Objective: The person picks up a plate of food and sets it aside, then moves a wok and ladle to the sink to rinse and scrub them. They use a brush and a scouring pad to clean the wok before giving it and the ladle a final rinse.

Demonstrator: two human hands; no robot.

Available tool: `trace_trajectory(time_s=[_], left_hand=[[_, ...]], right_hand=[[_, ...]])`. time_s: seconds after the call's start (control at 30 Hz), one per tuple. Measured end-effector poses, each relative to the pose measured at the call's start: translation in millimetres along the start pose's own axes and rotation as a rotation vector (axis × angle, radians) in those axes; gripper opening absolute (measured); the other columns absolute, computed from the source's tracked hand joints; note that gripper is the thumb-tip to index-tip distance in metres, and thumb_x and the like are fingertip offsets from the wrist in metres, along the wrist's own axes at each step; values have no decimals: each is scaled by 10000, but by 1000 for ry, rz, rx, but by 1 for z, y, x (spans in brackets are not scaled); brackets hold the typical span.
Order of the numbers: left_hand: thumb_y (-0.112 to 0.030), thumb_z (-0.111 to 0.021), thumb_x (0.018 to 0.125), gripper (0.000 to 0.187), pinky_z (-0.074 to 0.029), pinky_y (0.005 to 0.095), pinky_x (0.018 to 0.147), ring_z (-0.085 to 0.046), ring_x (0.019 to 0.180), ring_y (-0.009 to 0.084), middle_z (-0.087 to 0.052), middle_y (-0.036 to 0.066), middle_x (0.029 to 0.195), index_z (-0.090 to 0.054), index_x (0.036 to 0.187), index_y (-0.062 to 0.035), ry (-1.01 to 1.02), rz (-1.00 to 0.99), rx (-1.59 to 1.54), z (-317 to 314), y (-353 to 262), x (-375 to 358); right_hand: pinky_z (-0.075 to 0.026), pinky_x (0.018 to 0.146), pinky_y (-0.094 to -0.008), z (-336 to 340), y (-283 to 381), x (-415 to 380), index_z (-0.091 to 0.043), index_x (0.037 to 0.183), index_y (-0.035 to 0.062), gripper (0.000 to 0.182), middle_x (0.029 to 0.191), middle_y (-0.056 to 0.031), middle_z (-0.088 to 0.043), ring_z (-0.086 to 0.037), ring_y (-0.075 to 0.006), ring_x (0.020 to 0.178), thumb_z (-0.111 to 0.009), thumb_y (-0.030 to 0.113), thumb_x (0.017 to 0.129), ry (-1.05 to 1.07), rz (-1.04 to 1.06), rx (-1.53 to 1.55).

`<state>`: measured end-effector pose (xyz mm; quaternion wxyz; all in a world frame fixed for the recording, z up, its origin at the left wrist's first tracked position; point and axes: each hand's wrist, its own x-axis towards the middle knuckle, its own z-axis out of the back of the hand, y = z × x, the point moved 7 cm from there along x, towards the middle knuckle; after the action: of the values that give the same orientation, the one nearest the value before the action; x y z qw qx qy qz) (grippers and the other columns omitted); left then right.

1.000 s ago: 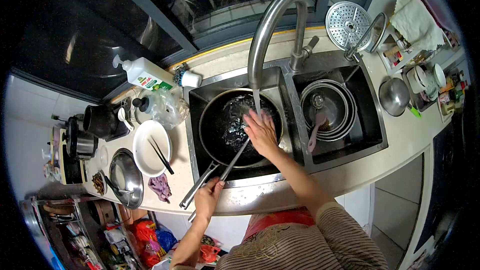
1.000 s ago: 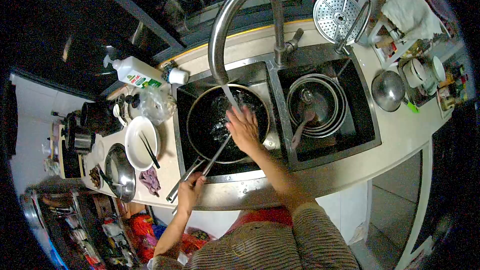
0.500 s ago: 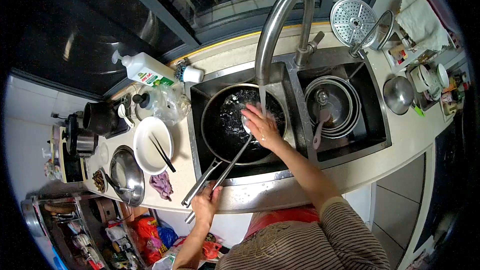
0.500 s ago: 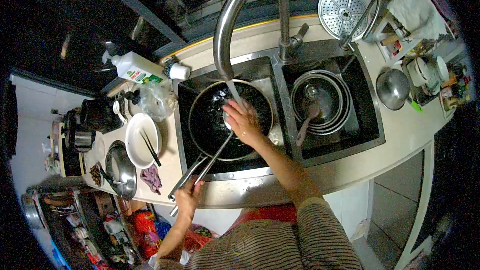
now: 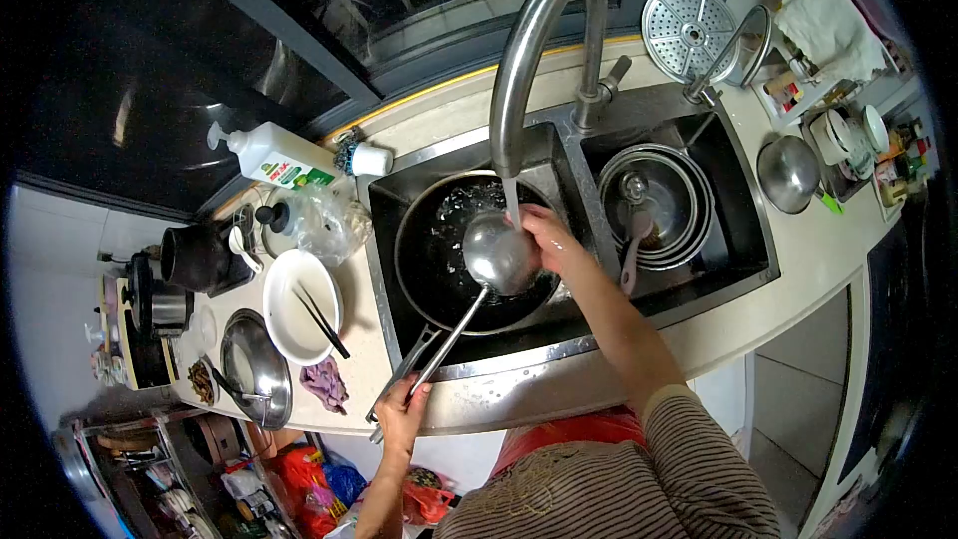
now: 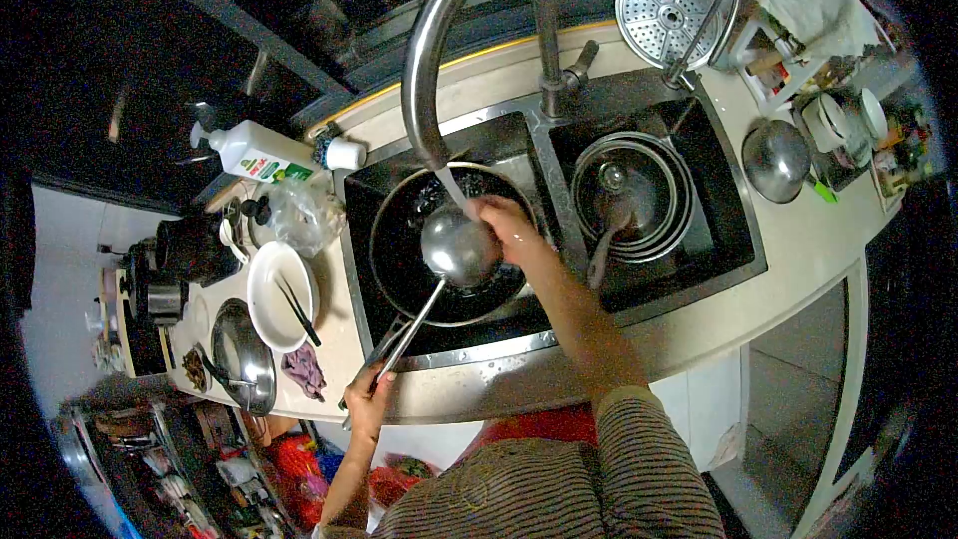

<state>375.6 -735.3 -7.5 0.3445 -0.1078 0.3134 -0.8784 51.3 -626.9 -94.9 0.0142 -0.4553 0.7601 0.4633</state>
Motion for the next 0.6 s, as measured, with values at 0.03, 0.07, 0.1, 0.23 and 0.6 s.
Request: trace_trajectory(time_s=[0.03, 0.07, 0.1, 0.23, 0.6], left_hand=[[-228, -658, 738, 226, -471, 327, 566, -605, 631, 292, -618, 158, 726, -625, 855, -38, 33, 48, -28, -3, 7, -1], [-237, -649, 748, 236, -468, 332, 562, -603, 630, 299, -614, 163, 721, -618, 863, -34, 54, 52, 0, -3, 6, 0], [-247, -639, 758, 246, -466, 337, 559, -601, 629, 305, -610, 168, 716, -612, 871, -30, 73, 55, 28, -3, 4, 2], [-271, -596, 795, 267, -451, 361, 540, -591, 615, 326, -590, 189, 693, -592, 884, -20, 174, 116, 133, 0, -22, 12], [-234, -580, 817, 238, -419, 319, 480, -532, 496, 234, -546, 160, 579, -583, 901, -11, 206, 62, -44, -32, -33, 17]], right_hand=[[-454, 687, -274, 1, -4, 4, -593, 896, 62, 183, 824, -23, -582, -553, -119, 766, -556, 230, 833, -13, 14, 7], [-459, 687, -275, -2, -2, 4, -595, 877, 59, 160, 818, -25, -583, -556, -119, 763, -566, 209, 827, -25, 27, 14], [-461, 676, -281, -2, -2, 3, -594, 862, 55, 160, 816, -27, -583, -556, -123, 758, -563, 209, 829, -67, 12, 47], [-464, 637, -306, 13, -13, 12, -585, 840, 39, 171, 819, -44, -583, -554, -144, 745, -544, 205, 838, -284, 9, 116], [-471, 560, -345, 45, -61, 35, -576, 843, 49, 211, 796, -68, -585, -567, -186, 678, -481, 236, 825, -535, -77, 354]])
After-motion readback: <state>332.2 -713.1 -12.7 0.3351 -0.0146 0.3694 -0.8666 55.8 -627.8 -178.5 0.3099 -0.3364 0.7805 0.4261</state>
